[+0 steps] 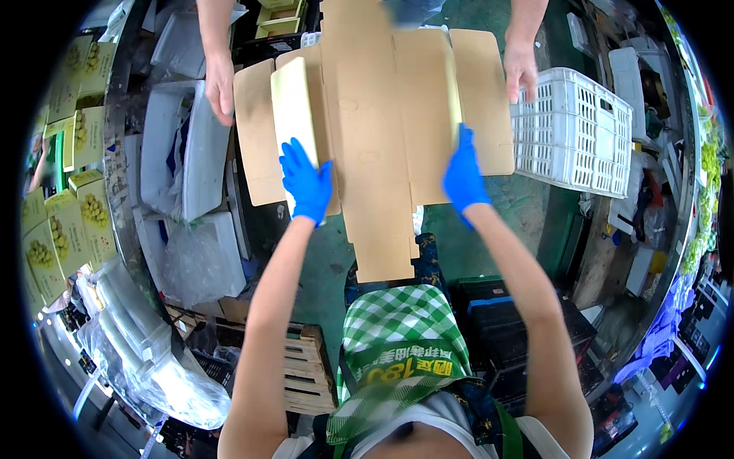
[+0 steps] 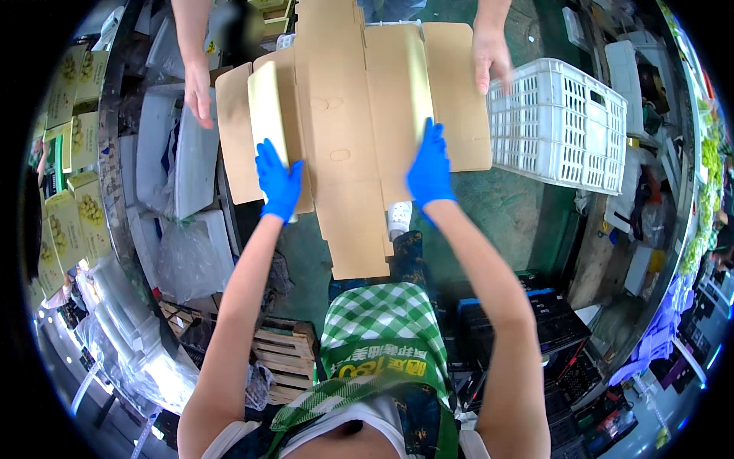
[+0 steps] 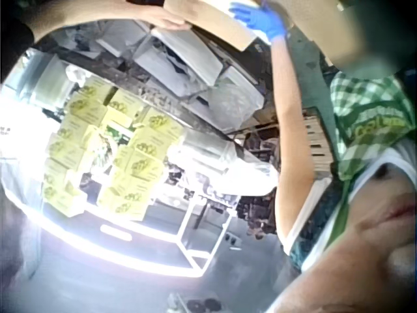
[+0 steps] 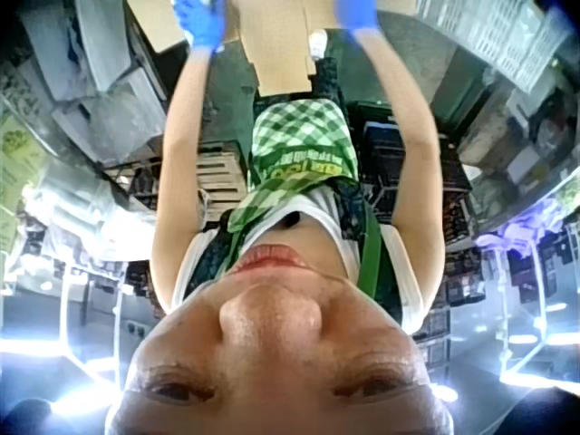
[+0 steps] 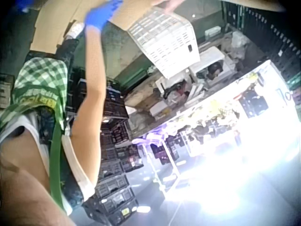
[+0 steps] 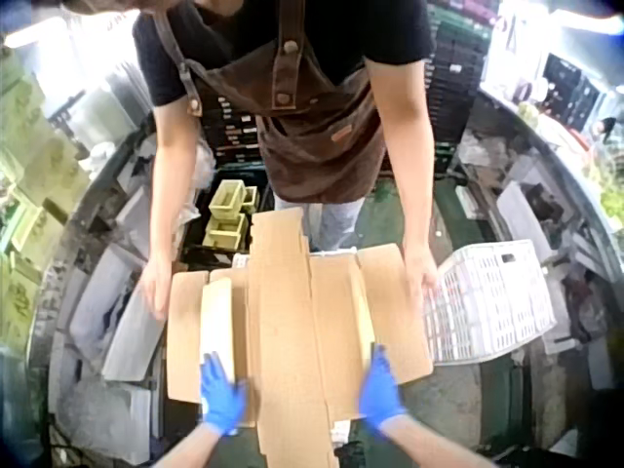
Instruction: The person assembles a cardboard box insert by folding the side flaps and placing it into a larger cardboard box shell while assisted by another person who holds the components in place.
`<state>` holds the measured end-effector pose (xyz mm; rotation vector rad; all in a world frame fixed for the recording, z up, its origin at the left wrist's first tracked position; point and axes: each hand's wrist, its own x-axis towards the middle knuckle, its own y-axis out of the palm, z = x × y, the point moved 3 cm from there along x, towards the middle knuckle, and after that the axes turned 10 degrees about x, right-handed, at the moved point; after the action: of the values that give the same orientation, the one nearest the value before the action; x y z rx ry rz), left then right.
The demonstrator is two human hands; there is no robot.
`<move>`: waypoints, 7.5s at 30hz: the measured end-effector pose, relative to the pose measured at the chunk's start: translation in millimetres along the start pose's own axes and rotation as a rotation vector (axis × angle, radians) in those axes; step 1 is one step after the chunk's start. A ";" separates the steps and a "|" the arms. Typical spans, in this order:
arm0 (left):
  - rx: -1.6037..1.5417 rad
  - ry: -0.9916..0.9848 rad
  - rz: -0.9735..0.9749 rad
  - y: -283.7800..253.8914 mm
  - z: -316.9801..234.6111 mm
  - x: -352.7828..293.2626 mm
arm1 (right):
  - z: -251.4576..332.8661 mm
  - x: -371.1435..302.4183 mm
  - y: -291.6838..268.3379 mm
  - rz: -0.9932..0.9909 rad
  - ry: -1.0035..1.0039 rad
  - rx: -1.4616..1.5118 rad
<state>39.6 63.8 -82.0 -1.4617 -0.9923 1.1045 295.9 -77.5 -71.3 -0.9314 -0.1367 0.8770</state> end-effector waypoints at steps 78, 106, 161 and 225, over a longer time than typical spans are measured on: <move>0.096 0.863 -0.231 -50.1 -73.0 8.7 | 55.1 -27.1 0.9 0.038 -0.522 0.544; 0.085 0.915 -0.125 -52.2 -76.6 -0.1 | 39.0 -70.0 -14.7 0.120 0.000 0.498; 0.480 0.991 0.734 -46.7 -93.0 38.2 | 132.2 42.3 45.2 1.445 -0.434 -0.714; -0.269 0.660 -0.047 -120.4 -21.1 0.1 | 103.1 -10.9 30.2 0.070 -0.105 0.786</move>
<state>55.8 77.2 38.4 -1.8384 -0.7056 0.3980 223.5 -10.3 -27.7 -0.1568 0.1489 0.9377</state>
